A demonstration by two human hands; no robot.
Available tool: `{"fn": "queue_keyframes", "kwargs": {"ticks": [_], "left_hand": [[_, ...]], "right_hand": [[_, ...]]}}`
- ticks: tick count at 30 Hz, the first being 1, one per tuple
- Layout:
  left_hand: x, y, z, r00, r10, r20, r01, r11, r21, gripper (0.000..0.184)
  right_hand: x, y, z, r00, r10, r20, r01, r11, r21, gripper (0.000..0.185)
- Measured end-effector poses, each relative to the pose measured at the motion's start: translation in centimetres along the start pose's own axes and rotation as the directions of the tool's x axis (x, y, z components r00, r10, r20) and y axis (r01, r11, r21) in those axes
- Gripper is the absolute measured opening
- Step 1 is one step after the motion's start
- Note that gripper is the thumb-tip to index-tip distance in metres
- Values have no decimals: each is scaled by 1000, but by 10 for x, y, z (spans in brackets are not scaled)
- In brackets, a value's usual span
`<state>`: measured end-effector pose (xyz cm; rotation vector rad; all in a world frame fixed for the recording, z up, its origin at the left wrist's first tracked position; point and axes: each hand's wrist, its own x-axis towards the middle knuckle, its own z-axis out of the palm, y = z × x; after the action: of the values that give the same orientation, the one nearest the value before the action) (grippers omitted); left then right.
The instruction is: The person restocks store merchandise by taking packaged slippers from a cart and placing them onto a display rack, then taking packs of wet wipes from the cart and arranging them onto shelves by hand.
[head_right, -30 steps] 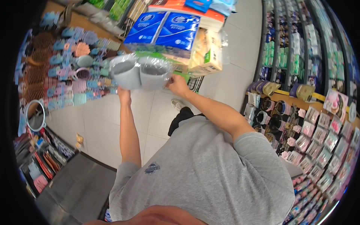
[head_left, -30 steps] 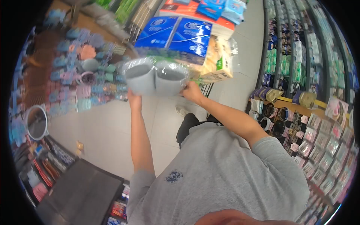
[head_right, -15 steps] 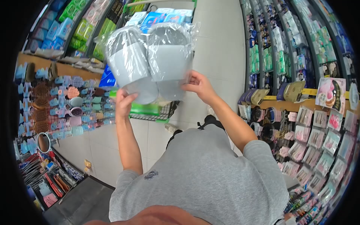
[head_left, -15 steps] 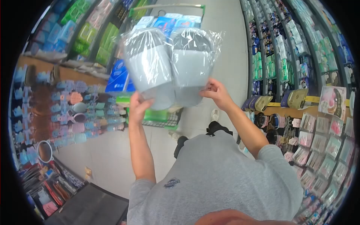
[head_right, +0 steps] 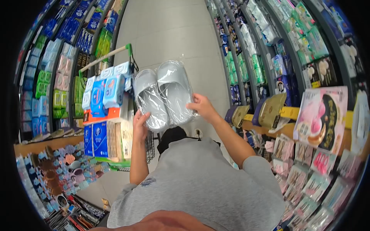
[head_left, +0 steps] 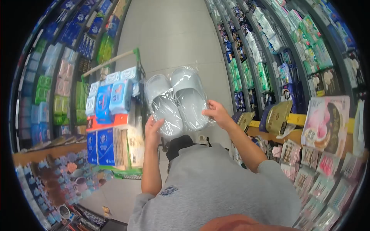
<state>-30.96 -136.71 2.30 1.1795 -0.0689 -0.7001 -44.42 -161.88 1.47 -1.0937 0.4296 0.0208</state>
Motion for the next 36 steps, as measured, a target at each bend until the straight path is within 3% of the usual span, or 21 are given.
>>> {"fn": "queue_keyframes", "kwargs": {"ticks": [3,10,15,20,25,29,34,36], "left_hand": [[66,0,12,998,-60,17,60,998,27,45],[273,42,55,995,-17,96,21,999,-36,44],[434,98,125,969,-19,247,30,999,-43,47],[569,134,196,919,-81,386,70,997,43,48],[717,113,224,901,-236,363,190,969,157,44],[855,124,253,936,-168,309,113,976,187,41],[1025,233,316,970,-35,240,3,991,135,43],[1079,271,336,970,121,212,-150,981,125,44]], "right_hand": [[48,-19,-27,998,8,-63,-3,997,81,45],[211,-129,-84,989,-103,-109,97,994,-58,39],[309,-243,-133,959,-199,-203,173,975,-139,40],[392,-299,-210,914,-270,-304,245,962,-117,37],[493,-318,-285,900,-139,-413,144,989,-19,34],[621,-365,-343,916,-130,-379,152,988,26,29],[801,-520,-393,964,-146,-223,126,987,-100,32],[865,-593,-393,976,-137,-172,108,980,-165,35]]}}
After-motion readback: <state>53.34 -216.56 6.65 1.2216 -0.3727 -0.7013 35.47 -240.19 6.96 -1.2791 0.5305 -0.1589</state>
